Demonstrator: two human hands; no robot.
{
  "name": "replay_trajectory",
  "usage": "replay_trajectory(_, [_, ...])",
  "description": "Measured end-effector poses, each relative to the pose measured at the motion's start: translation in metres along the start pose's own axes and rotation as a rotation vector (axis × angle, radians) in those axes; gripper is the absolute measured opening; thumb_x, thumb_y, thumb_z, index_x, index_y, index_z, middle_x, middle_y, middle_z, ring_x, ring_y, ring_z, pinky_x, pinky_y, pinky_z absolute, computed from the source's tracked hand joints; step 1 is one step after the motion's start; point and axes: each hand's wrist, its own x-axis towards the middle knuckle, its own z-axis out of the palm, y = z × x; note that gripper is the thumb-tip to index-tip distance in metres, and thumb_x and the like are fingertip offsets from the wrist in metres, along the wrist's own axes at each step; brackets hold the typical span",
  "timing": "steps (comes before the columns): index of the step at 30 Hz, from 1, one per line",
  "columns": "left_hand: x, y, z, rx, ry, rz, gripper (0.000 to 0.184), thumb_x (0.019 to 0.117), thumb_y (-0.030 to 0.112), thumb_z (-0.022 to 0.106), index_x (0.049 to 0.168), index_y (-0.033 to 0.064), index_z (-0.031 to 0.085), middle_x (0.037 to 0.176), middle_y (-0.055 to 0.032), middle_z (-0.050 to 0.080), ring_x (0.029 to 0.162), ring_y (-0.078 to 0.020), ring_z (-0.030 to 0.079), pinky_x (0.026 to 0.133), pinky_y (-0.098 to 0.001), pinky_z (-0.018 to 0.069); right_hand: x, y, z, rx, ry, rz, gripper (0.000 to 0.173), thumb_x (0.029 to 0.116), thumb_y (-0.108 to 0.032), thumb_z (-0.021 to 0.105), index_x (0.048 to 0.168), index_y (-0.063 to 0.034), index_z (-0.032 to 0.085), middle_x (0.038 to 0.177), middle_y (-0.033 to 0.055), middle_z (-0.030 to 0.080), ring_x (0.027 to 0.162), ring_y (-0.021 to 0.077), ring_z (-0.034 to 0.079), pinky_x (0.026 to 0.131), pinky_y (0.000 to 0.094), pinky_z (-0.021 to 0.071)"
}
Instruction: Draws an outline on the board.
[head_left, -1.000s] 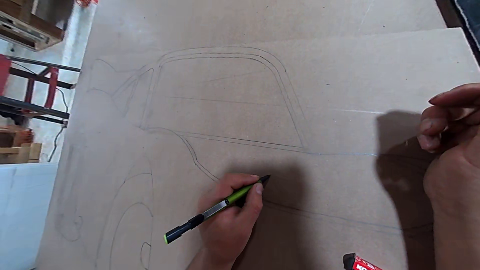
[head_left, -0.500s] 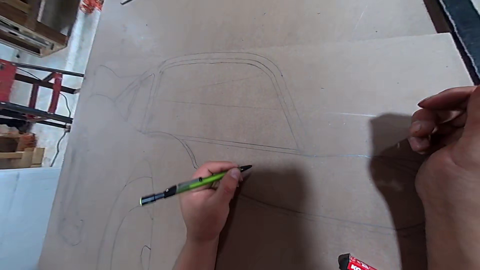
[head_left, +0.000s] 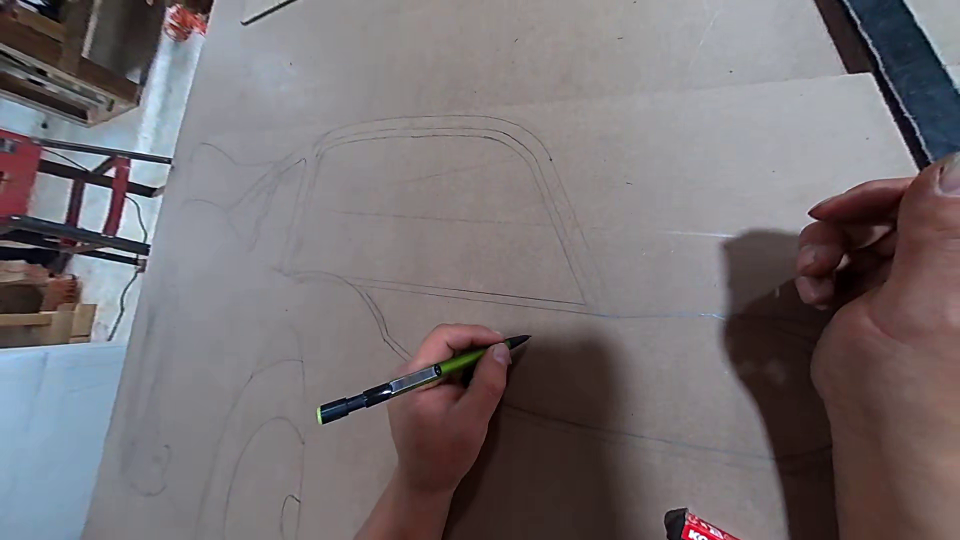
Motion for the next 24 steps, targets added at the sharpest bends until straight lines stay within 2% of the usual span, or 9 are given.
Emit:
replay_trajectory(3, [-0.001, 0.001, 0.001, 0.012, -0.022, 0.013, 0.011, 0.0938, 0.019, 0.072, 0.103, 0.0143, 0.074, 0.084, 0.0001, 0.073, 0.062, -0.0099, 0.065, 0.054, -0.0223, 0.0568, 0.0, 0.0, 0.0, -0.002, -0.003, 0.002, 0.037, 0.1123, -0.034, 0.038, 0.1, -0.0135, 0.067, 0.072, -0.0082, 0.061, 0.058, 0.0046, 0.058, 0.052, 0.0193, 0.0504])
replay_trajectory(9, [-0.003, -0.004, -0.006, -0.013, 0.126, -0.04, 0.004, 0.0935, 0.016, 0.069, 0.096, 0.0134, 0.072, 0.077, -0.0014, 0.07, 0.057, -0.0097, 0.063, 0.051, -0.0211, 0.0538, 0.0, 0.002, -0.001, 0.005, -0.009, 0.019, 0.037, 0.1124, -0.034, 0.038, 0.101, -0.0137, 0.067, 0.072, -0.0087, 0.061, 0.058, 0.004, 0.058, 0.051, 0.0187, 0.0495])
replay_trajectory(20, [-0.005, -0.006, -0.01, 0.008, 0.105, -0.014, 0.006, 0.0932, 0.017, 0.069, 0.098, 0.015, 0.072, 0.08, 0.0001, 0.071, 0.059, -0.0091, 0.063, 0.051, -0.021, 0.0541, 0.001, 0.003, -0.003, -0.016, -0.019, 0.002, 0.037, 0.1127, -0.033, 0.038, 0.101, -0.0131, 0.066, 0.072, -0.0086, 0.06, 0.057, 0.004, 0.057, 0.052, 0.0189, 0.0498])
replay_trajectory(24, [-0.005, -0.008, -0.016, 0.02, 0.009, 0.017, 0.007, 0.0934, 0.02, 0.069, 0.098, 0.0166, 0.072, 0.085, 0.0013, 0.072, 0.062, -0.0086, 0.064, 0.053, -0.0212, 0.0546, 0.001, 0.003, -0.003, -0.011, -0.015, -0.003, 0.037, 0.1126, -0.032, 0.038, 0.101, -0.0131, 0.066, 0.072, -0.0084, 0.061, 0.057, 0.0041, 0.057, 0.051, 0.0187, 0.0498])
